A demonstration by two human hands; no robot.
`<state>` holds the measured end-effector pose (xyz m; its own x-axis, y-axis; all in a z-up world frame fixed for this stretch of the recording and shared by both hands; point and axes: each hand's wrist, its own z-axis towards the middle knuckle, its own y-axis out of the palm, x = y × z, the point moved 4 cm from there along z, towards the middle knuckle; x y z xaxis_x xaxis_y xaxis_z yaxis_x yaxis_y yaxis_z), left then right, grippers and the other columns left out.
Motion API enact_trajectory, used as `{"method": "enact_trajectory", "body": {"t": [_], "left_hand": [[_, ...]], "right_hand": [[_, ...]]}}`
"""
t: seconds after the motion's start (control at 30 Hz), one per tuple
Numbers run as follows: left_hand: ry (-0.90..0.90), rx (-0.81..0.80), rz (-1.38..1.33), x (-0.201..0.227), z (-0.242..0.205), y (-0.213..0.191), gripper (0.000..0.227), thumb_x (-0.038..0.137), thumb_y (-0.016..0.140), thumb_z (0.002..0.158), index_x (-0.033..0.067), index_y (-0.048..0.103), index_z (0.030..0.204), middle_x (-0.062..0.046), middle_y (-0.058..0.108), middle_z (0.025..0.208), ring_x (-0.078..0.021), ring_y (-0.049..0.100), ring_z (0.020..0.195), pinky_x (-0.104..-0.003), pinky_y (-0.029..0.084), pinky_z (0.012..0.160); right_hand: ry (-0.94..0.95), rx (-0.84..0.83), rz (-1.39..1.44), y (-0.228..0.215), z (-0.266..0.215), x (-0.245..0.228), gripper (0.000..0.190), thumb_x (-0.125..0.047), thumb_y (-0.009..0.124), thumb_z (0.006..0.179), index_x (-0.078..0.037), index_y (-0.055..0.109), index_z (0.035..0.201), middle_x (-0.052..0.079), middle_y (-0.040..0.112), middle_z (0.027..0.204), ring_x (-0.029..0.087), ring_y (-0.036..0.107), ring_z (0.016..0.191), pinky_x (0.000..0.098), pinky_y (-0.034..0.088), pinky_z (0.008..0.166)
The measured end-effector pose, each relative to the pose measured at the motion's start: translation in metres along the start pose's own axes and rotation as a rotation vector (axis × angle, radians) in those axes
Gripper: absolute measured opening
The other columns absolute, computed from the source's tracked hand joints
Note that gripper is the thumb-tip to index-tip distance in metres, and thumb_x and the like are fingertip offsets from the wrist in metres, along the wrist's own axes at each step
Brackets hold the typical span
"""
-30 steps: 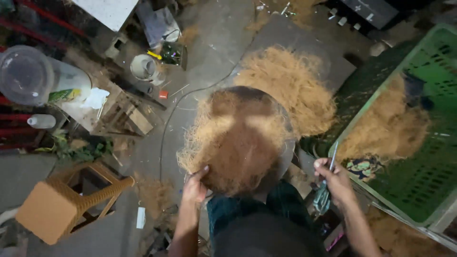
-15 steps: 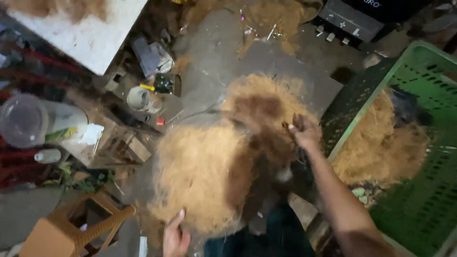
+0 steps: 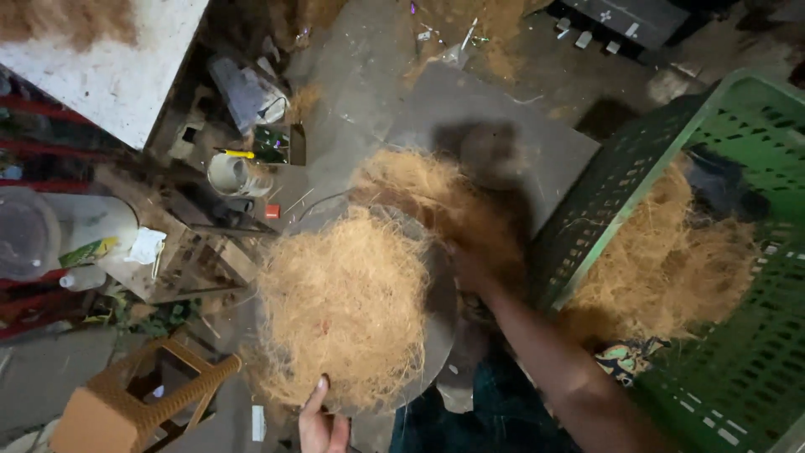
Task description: The person uses a handheld electric grinder to shred a piece of coconut fiber, then uses shears to trim the resulting mat on a circular base. The person repeatedly cuts the edges of the fiber mat to shape it.
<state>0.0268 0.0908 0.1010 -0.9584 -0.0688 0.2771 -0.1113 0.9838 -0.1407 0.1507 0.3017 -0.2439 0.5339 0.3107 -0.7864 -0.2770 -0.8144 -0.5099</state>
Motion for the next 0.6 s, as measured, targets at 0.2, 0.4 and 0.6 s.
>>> {"method": "enact_trajectory", "body": {"t": [0.2, 0.4, 0.6], "left_hand": [[0.167, -0.15, 0.092, -0.007, 0.101, -0.038, 0.034, 0.017, 0.061, 0.089, -0.0045, 0.064, 0.114, -0.02, 0.066, 0.122, -0.0344, 0.062, 0.115, -0.047, 0.047, 0.1], [0.144, -0.373, 0.037, -0.009, 0.075, -0.01, 0.048, 0.012, 0.061, 0.084, -0.0018, 0.059, 0.13, -0.017, 0.065, 0.126, -0.0329, 0.062, 0.113, -0.045, 0.048, 0.1], [0.252, -0.544, -0.239, -0.002, 0.062, 0.014, 0.056, 0.002, 0.072, 0.075, 0.0034, 0.062, 0.13, -0.015, 0.068, 0.123, -0.0342, 0.066, 0.11, -0.05, 0.052, 0.096]], "right_hand": [[0.188, 0.182, 0.008, -0.029, -0.016, 0.05, 0.043, -0.016, 0.059, 0.089, -0.014, 0.053, 0.132, 0.011, 0.062, 0.118, 0.024, 0.057, 0.102, 0.0379, 0.044, 0.089], [0.624, 0.285, 0.493, -0.151, -0.113, -0.049, 0.057, -0.015, 0.057, 0.086, -0.015, 0.045, 0.141, 0.009, 0.049, 0.126, 0.024, 0.045, 0.107, 0.035, 0.034, 0.086], [0.493, 0.45, 0.947, -0.173, -0.176, -0.016, 0.042, -0.022, 0.064, 0.089, -0.022, 0.055, 0.13, 0.005, 0.061, 0.088, 0.013, 0.052, 0.053, 0.0273, 0.042, 0.043]]}}
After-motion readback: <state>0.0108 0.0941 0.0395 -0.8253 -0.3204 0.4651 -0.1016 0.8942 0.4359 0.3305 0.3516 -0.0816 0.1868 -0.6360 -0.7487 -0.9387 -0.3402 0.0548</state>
